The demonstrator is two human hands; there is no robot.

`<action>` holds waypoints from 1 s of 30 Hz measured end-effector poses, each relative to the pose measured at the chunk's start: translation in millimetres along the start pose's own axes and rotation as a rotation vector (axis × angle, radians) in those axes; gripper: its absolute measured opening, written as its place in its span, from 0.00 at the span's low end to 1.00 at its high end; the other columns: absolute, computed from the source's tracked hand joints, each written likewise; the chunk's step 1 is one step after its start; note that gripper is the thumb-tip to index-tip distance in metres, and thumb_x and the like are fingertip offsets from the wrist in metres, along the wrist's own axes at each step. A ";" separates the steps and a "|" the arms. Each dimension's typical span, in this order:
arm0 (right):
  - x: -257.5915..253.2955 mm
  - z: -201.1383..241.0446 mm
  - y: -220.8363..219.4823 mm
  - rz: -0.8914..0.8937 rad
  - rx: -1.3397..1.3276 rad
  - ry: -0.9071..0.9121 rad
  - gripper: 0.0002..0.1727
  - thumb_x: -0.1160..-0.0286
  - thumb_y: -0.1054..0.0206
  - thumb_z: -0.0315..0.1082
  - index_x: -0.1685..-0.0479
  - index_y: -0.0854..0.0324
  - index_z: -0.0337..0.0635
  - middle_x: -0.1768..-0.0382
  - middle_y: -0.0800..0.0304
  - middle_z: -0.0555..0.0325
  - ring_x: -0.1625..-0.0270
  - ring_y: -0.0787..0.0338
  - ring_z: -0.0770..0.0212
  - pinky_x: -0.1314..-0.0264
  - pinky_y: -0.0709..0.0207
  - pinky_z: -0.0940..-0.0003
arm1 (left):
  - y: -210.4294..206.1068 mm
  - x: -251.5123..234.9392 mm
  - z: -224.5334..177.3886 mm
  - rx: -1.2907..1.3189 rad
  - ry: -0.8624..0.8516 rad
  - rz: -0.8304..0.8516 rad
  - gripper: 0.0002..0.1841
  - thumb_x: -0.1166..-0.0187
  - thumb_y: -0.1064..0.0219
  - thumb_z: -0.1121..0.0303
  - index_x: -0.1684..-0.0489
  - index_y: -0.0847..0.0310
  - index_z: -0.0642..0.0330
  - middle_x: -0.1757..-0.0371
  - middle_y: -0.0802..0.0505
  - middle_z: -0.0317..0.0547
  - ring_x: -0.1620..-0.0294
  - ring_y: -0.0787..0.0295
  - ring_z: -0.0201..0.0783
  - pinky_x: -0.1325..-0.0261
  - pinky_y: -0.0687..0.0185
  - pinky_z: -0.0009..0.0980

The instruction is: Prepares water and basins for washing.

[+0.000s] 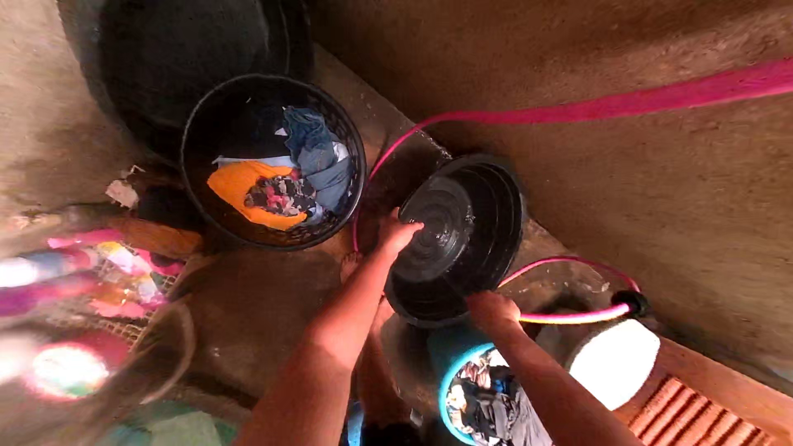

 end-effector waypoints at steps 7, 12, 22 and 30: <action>-2.7 121.5 48.6 -0.009 0.131 0.162 0.18 0.16 0.46 0.27 0.36 0.18 0.30 0.31 0.16 0.33 0.29 0.16 0.31 0.38 0.22 0.29 | 30.0 -27.4 3.9 -0.078 0.045 0.038 0.51 0.32 0.18 0.52 0.07 0.43 0.58 0.12 0.30 0.61 0.11 0.37 0.59 0.15 0.37 0.59; -31.2 173.5 82.2 -0.211 0.127 0.285 0.18 0.18 0.43 0.25 0.34 0.19 0.28 0.31 0.16 0.32 0.28 0.18 0.32 0.29 0.29 0.30 | 43.2 -51.4 11.8 -0.143 0.012 0.081 0.54 0.29 0.21 0.47 0.04 0.52 0.56 0.08 0.35 0.58 0.08 0.42 0.59 0.12 0.42 0.60; -38.5 173.0 33.5 -0.196 0.137 0.531 0.30 0.15 0.41 0.35 0.12 0.32 0.47 0.19 0.25 0.38 0.12 0.35 0.34 0.12 0.77 0.17 | 60.4 -68.6 39.4 -0.132 -0.044 0.133 0.54 0.26 0.24 0.46 0.02 0.58 0.52 0.07 0.36 0.53 0.08 0.40 0.54 0.10 0.42 0.58; -16.1 140.4 -71.4 0.104 0.056 0.463 0.26 0.09 0.48 0.45 0.16 0.27 0.50 0.18 0.25 0.43 0.12 0.33 0.37 0.14 0.73 0.15 | 87.0 -5.4 148.6 -0.576 0.164 0.259 0.45 0.21 0.28 0.54 0.05 0.48 0.53 0.14 0.27 0.64 0.16 0.29 0.64 0.17 0.34 0.64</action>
Point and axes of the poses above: each hand's wrist, its own x-axis away from the middle knuckle, its own y-axis out of the back of the hand, z = x × y, the point moved 7 cm from there along -x, towards the middle knuckle
